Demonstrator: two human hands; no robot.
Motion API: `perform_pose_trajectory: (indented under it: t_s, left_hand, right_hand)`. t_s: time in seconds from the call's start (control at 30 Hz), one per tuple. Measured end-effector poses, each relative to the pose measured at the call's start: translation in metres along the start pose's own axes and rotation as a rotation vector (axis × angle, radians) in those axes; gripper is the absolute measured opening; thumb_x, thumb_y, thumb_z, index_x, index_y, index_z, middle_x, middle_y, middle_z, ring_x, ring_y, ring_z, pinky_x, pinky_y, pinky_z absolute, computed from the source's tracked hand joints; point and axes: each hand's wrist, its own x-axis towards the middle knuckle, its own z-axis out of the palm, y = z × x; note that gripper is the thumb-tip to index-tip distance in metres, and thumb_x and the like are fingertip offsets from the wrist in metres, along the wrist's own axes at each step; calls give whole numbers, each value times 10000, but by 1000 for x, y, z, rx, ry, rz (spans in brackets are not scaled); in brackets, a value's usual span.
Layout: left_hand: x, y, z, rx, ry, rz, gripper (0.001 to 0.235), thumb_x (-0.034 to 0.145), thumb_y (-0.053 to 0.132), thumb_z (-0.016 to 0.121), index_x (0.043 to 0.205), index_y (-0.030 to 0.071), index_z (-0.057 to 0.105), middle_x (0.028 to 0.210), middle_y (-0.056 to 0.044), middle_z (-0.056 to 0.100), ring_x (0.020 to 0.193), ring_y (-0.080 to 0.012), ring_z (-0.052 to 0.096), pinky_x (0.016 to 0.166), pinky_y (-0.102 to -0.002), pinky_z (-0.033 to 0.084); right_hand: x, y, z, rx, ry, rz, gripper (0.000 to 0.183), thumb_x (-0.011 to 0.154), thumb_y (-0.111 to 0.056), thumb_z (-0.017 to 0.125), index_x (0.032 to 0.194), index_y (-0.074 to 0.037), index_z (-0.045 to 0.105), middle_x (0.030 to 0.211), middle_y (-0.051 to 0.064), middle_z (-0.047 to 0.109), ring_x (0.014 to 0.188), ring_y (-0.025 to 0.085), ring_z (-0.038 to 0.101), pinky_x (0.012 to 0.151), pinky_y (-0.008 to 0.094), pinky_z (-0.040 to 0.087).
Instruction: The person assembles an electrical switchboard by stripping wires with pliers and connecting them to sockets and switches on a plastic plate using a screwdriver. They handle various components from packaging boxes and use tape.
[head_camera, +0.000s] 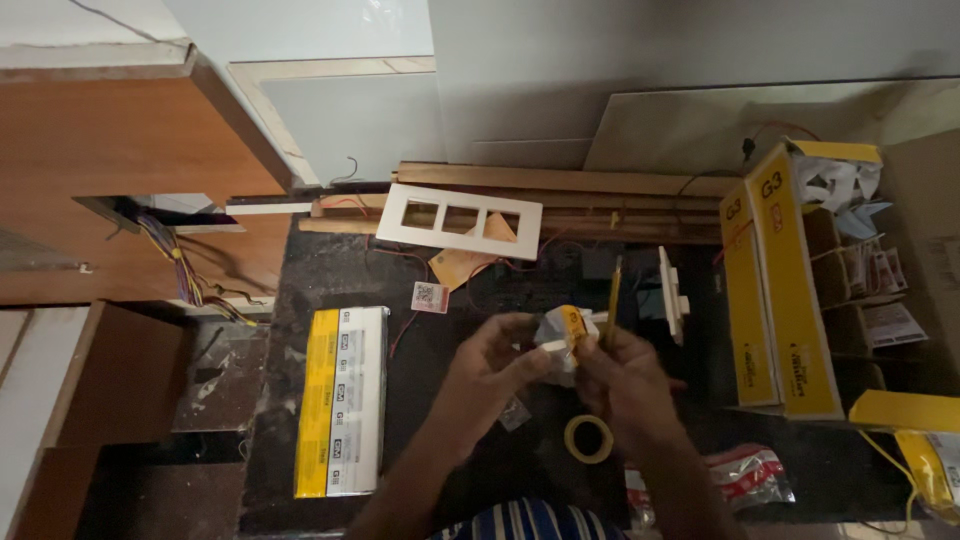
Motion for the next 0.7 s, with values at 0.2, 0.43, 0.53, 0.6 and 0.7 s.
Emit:
perform_pose_trajectory:
  t_s: [0.2,0.43,0.53,0.6,0.7]
  left_hand:
    - [6,-13,-18,-368,-82,9,475,967,284,744,1341,25,607,980,-69,626,789,-150,605,682,-278,521]
    - [8,-7,-51,-387,253,-4,358,985,288,627,1270,71,641,982,-46,713,823,-158,688,701,-304,570]
    - [10,-5,-45,-339,253,-30,377,1006,303,580,1286,63,656,1036,-71,761,871,-159,721,718,-298,576]
    - [12,-7,-34,-349,230,-85,418,1002,328,545,1297,55,658,1066,-85,787,886,-171,743,719,-301,592]
    - [13,-9,-17,-311,47,10,427,989,280,542,1340,57,642,1103,-82,795,900,-149,757,752,-279,607]
  right_hand:
    - [-11,-19,-14,-316,36,64,307,969,-299,619,1050,-23,727,777,63,703,625,133,649,597,298,577]
    - [-60,-75,-53,-1667,-325,440,523,974,-615,479,1104,-205,777,824,28,775,697,155,747,726,302,618]
    - [-77,-87,-49,-1594,-309,311,434,989,-527,570,1141,-196,805,840,60,807,722,215,770,728,338,623]
    - [-71,-79,-30,-1154,-261,28,442,938,-507,649,1217,-203,807,991,-3,845,806,189,787,730,352,628]
    - [-53,-59,0,-844,20,48,485,847,-490,761,1136,-101,766,991,88,828,882,218,776,767,394,643]
